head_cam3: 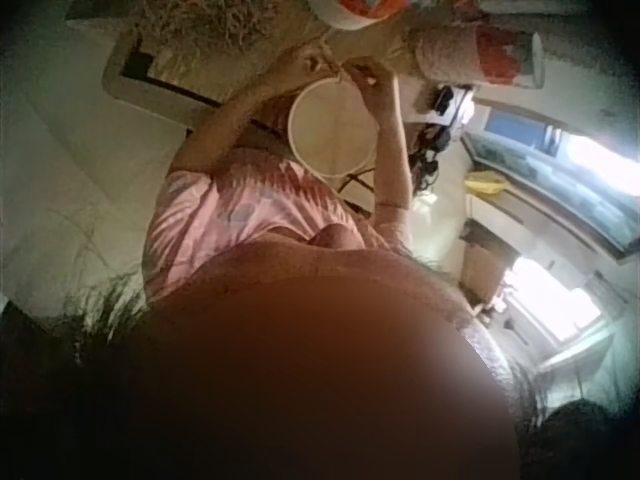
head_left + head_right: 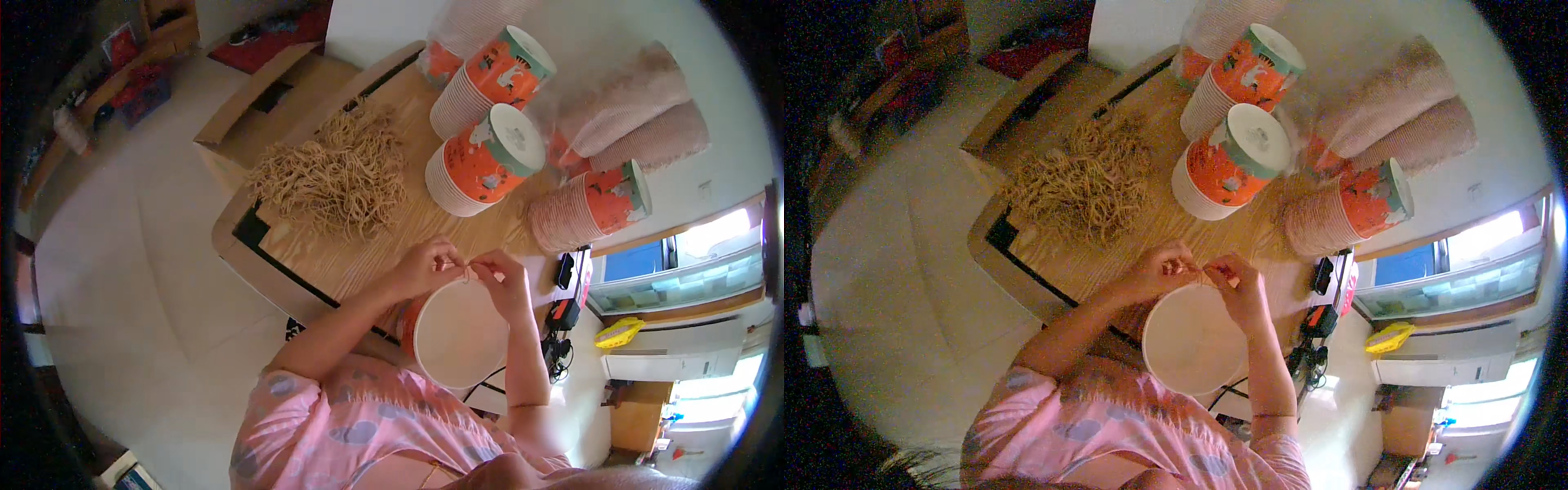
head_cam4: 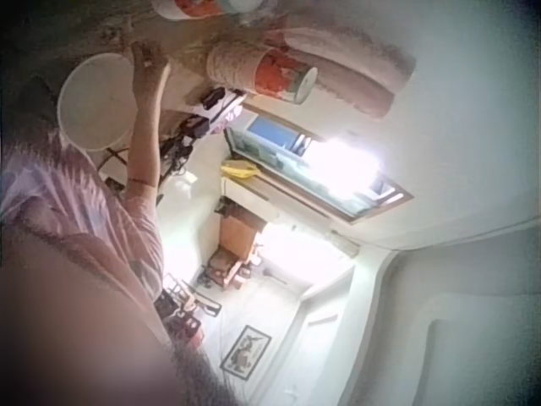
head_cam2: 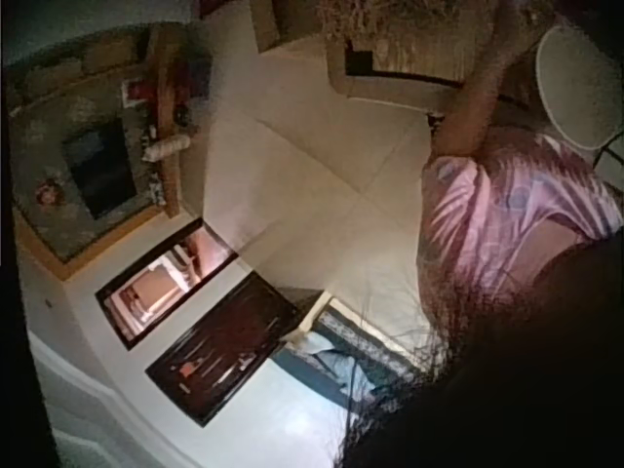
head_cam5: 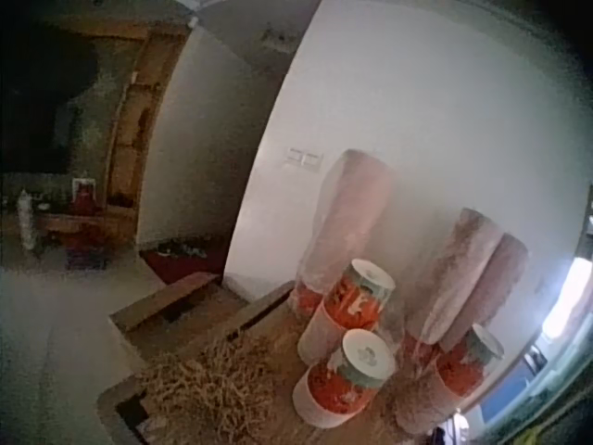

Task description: Attaching string handles to printed paper buckets for packaging.

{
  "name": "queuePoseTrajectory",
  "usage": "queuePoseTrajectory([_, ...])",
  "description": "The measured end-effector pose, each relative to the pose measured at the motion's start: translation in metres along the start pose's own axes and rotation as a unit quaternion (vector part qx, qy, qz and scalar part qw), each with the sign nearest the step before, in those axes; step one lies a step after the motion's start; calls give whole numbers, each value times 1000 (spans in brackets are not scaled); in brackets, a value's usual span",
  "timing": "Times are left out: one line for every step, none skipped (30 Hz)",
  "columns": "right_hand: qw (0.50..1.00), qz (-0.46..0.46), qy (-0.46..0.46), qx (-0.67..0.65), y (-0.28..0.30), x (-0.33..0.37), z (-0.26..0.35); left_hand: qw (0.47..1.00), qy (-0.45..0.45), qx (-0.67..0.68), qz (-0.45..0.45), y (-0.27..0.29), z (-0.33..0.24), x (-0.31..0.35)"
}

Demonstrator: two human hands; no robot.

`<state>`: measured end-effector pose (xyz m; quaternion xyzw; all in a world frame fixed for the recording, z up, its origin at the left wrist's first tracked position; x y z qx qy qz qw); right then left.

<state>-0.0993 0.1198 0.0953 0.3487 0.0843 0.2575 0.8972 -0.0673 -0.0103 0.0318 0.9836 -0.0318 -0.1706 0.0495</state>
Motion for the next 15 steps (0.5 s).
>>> queuePoseTrajectory([999, -24, 12, 19, 1, 4, 6, 994, 61, 87, -11, -2, 13, 2])
queuePoseTrajectory([1000, -23, 9, 17, -1, 6, 9, 994, 65, 88, -9, -4, 18, 4])
queuePoseTrajectory([998, -39, 39, 28, 0, 9, 18, 964, 137, 227, 19, -13, 29, 6])
queuePoseTrajectory([995, -54, 69, 38, 1, 11, 26, 909, 207, 359, 45, -23, 37, 10])
queuePoseTrajectory([996, -55, 64, 36, 0, 14, 29, 908, 211, 359, 47, -23, 37, 11])
queuePoseTrajectory([993, -67, 79, 58, 0, 16, 34, 890, 261, 372, 42, -21, 35, 14])
queuePoseTrajectory([989, -79, 93, 80, 0, 18, 37, 869, 310, 383, 36, -21, 34, 17])
queuePoseTrajectory([990, -81, 88, 78, 0, 18, 34, 868, 315, 382, 40, -22, 30, 17])
queuePoseTrajectory([979, -92, 132, 124, 0, 20, 38, 866, 317, 386, 26, -21, 28, 18])
queuePoseTrajectory([964, -103, 175, 170, -2, 23, 43, 864, 320, 389, 13, -21, 28, 19])
queuePoseTrajectory([966, -104, 170, 167, -1, 22, 43, 863, 325, 387, 16, -21, 29, 20])
queuePoseTrajectory([955, -97, 196, 199, -2, 23, 50, 861, 319, 396, 15, -21, 31, 21])
queuePoseTrajectory([943, -90, 222, 230, -4, 25, 57, 859, 315, 404, 15, -20, 31, 21])
queuePoseTrajectory([945, -75, 216, 234, -5, 26, 57, 862, 310, 401, 15, -19, 31, 23])
queuePoseTrajectory([947, -62, 209, 237, -6, 27, 56, 865, 305, 397, 18, -16, 31, 23])
Point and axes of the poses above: each hand's wrist, its own x-axis away from the middle knuckle, its own y-axis out of the back of the hand, z = x × y, the point moved 7 cm from there along -x, towards the middle knuckle, and after that the axes turned 3 degrees about z, right-handed, at the moved point
